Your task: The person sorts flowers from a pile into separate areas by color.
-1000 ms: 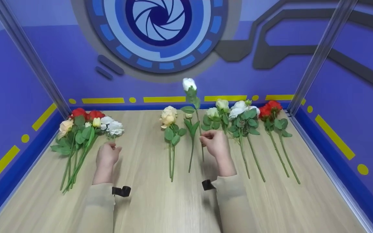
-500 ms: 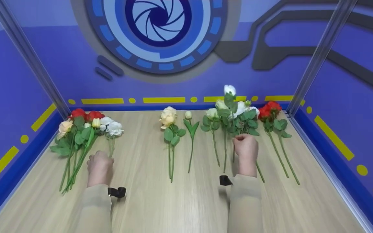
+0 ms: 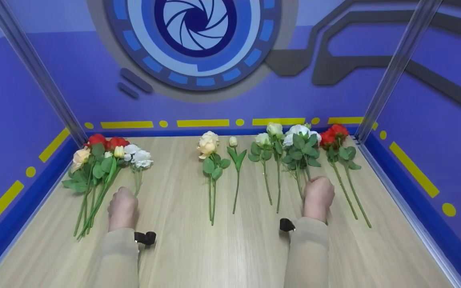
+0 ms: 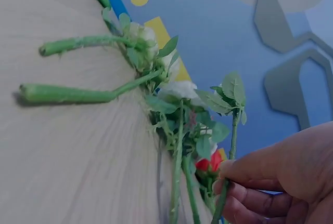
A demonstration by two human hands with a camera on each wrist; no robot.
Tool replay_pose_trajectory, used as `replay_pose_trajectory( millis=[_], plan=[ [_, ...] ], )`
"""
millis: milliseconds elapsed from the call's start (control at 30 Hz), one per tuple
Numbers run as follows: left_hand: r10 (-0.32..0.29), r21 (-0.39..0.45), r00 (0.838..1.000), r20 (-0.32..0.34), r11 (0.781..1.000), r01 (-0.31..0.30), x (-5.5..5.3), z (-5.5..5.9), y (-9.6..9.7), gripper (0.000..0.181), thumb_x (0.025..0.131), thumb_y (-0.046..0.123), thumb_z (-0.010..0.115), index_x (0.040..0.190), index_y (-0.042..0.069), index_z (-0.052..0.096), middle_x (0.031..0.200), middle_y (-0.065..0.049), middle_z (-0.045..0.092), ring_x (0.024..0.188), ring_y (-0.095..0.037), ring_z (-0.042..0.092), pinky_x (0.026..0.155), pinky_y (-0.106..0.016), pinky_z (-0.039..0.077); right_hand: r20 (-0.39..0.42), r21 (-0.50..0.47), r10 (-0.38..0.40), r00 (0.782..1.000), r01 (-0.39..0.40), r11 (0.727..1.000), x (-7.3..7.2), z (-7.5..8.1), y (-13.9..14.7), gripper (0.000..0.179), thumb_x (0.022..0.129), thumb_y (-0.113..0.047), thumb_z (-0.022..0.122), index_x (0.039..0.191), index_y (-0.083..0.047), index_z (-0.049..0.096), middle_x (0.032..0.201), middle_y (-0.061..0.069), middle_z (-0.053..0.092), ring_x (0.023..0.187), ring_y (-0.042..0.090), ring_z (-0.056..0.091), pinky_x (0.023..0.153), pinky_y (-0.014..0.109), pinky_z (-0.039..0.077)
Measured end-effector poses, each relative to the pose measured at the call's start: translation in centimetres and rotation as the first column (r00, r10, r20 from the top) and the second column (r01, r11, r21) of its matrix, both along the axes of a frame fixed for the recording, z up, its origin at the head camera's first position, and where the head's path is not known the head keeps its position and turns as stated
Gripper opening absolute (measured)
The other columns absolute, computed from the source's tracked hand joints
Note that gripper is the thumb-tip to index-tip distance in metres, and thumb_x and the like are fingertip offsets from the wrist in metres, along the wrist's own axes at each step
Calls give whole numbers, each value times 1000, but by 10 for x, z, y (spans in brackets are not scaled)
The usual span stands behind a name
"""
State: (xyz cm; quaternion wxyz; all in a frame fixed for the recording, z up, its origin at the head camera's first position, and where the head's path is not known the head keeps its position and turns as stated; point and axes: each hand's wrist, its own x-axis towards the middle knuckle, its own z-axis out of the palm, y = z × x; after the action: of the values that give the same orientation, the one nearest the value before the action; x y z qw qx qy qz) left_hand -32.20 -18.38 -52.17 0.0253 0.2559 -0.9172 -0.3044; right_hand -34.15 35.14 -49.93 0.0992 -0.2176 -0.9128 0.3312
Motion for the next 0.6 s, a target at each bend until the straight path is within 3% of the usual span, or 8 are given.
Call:
replay_pose_trajectory(
  millis=[200,400,500,600],
  plan=[
    [-17,2,1000,10,1000,17,0,3,0,31,101,2,35,112,-10,61,123,-35,64,117,-54,61,97,-64,48,52,0,-32,998,32,999,0,-6,3,27,92,-12,55,96,3,77,112,29,72,100,50,67,76,55,57],
    [-82,-14,996,-27,997,82,4,8,-1,34,100,1,34,96,-8,67,116,-37,63,111,-57,61,90,-65,51,109,-14,-48,993,50,999,-1,-6,3,32,91,-14,54,63,-7,68,87,27,70,80,42,64,59,43,51],
    [-107,-10,993,-49,994,107,7,9,-2,34,99,0,33,93,-9,65,112,-38,63,107,-58,62,86,-66,52,151,-26,-52,987,56,998,-1,-5,3,30,93,-16,54,69,-5,71,92,28,70,82,42,64,57,42,50],
    [-113,5,992,-59,994,114,8,9,-3,31,97,-1,32,85,-6,61,107,-36,65,100,-55,65,81,-64,53,175,-27,-37,984,43,999,-1,-3,3,29,94,-17,55,96,2,77,114,32,69,97,49,66,66,48,56]
  ],
)
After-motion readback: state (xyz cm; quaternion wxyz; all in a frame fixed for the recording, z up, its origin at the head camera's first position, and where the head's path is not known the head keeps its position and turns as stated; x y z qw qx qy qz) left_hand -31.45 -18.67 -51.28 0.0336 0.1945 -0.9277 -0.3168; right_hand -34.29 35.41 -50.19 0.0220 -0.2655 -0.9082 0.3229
